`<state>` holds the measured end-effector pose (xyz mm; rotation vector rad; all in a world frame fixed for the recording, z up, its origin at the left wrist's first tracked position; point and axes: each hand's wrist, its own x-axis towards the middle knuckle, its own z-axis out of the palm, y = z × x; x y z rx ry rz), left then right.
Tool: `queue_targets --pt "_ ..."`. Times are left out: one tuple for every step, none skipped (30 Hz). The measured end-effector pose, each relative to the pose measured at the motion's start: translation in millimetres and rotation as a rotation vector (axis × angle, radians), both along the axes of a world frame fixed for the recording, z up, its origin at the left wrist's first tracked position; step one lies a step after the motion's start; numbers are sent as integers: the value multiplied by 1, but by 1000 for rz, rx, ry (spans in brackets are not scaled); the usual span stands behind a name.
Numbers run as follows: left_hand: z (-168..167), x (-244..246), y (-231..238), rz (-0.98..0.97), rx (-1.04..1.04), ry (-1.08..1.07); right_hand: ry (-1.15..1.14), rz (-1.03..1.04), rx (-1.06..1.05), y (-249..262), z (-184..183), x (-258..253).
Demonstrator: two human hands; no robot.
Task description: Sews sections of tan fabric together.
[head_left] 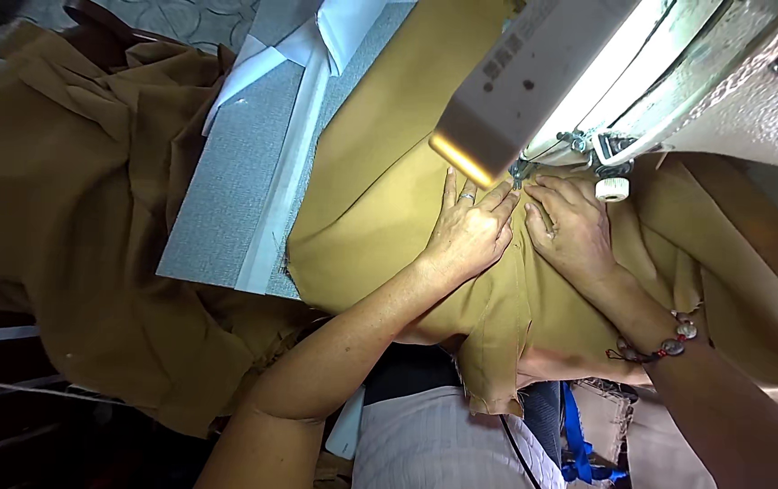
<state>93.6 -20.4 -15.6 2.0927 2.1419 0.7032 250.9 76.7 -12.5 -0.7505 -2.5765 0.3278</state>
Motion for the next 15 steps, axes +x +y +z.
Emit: queue_targets --pt "0 0 1 1 1 -2 8 9 -2 1 0 0" --pt "0 -1 1 -2 3 -8 14 18 -1 2 0 0" --pt "-1 -2 2 -7 4 -22 21 26 -3 3 0 0" --pt "-1 -3 4 -15 5 -46 27 35 -2 5 -1 0" --pt "0 -5 5 -26 -5 -76 37 48 -2 7 -1 1" --pt "1 -7 6 -34 -17 -113 45 65 -4 9 -2 1" --pt "4 -8 5 -42 -43 -150 41 81 -10 10 -1 3" --pt "9 -9 3 -45 -79 -173 24 85 -18 10 2 5" --pt "14 -9 -1 -39 -99 -170 -7 69 -36 6 6 7" --pt "19 -7 -7 -24 -91 -146 -24 38 -59 0 12 9" --pt "22 -5 -14 -6 -85 -128 -22 4 -77 -9 16 11" --pt "24 -2 -21 14 -98 -128 -1 -21 -93 -19 18 13" --pt "26 1 -27 30 -111 -134 23 -28 -102 -27 17 14" --pt "25 3 -30 40 -108 -142 45 -30 -104 -33 14 14" --pt "22 4 -31 42 -94 -152 54 -29 -92 -37 9 14"
